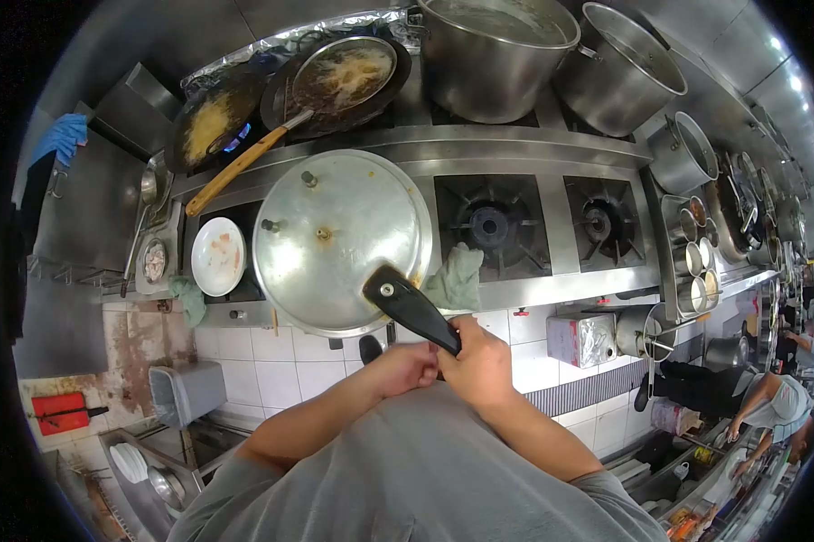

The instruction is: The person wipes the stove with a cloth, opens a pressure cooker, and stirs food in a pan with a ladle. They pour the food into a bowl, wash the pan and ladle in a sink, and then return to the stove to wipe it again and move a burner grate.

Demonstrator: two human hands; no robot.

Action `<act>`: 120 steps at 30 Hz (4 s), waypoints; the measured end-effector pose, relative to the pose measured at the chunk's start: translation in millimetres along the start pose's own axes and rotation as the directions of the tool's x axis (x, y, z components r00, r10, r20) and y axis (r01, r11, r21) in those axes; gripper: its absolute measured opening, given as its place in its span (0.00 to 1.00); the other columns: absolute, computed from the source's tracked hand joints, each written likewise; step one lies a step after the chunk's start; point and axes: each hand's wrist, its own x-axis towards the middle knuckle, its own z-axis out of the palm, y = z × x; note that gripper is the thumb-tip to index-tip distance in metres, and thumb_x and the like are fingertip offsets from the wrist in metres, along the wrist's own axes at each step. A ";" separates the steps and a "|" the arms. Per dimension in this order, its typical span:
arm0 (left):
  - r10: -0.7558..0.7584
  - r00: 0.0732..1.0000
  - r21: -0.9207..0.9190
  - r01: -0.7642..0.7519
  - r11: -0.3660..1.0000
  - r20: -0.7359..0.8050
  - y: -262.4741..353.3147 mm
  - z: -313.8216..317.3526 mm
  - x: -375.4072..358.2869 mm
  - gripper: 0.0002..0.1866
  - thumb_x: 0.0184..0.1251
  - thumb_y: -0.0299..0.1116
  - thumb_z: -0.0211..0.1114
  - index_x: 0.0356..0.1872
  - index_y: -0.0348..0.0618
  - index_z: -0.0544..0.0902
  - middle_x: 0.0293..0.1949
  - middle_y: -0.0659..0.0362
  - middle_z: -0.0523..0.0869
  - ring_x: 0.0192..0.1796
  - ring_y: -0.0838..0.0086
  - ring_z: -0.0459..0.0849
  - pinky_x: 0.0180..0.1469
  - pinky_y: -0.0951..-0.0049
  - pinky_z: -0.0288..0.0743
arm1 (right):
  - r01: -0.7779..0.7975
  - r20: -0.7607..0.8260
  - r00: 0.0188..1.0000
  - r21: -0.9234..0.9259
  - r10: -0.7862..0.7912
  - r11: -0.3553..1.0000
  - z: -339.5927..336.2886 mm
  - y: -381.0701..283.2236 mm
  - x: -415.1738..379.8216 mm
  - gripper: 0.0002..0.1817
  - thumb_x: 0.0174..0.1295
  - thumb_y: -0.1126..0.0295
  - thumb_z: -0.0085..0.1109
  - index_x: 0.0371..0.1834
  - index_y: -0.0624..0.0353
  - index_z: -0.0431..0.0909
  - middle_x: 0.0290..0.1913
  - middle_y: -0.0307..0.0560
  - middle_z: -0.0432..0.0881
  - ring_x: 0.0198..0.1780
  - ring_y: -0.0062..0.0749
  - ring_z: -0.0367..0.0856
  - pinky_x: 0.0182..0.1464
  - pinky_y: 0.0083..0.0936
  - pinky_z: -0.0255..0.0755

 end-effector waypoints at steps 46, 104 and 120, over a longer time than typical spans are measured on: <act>0.344 0.885 0.174 -0.303 0.937 -0.315 30.8 23.0 -10.8 0.10 0.79 0.37 0.63 0.35 0.48 0.79 0.20 0.69 0.70 0.20 0.82 0.65 0.24 0.77 0.59 | -0.220 0.049 0.976 0.218 0.214 0.951 10.3 44.1 8.3 0.16 0.60 0.70 0.73 0.48 0.66 0.82 0.33 0.55 0.88 0.33 0.43 0.88 0.39 0.34 0.80; 0.926 0.379 0.904 -0.400 0.153 0.010 76.5 73.7 -68.1 0.08 0.68 0.21 0.67 0.45 0.39 0.86 0.37 0.62 0.88 0.32 0.77 0.84 0.33 0.76 0.78 | -0.096 0.106 0.994 0.612 0.040 0.785 51.0 59.5 -4.8 0.13 0.68 0.66 0.70 0.42 0.64 0.80 0.28 0.45 0.85 0.24 0.30 0.82 0.31 0.30 0.76; 0.771 0.531 0.439 -0.634 0.636 -0.351 56.1 -7.9 -90.3 0.04 0.77 0.29 0.64 0.45 0.42 0.85 0.40 0.59 0.88 0.39 0.76 0.84 0.44 0.75 0.76 | 0.010 -0.189 0.981 0.322 0.054 0.947 40.0 59.5 6.2 0.14 0.57 0.65 0.72 0.42 0.60 0.81 0.31 0.57 0.86 0.34 0.55 0.87 0.37 0.43 0.80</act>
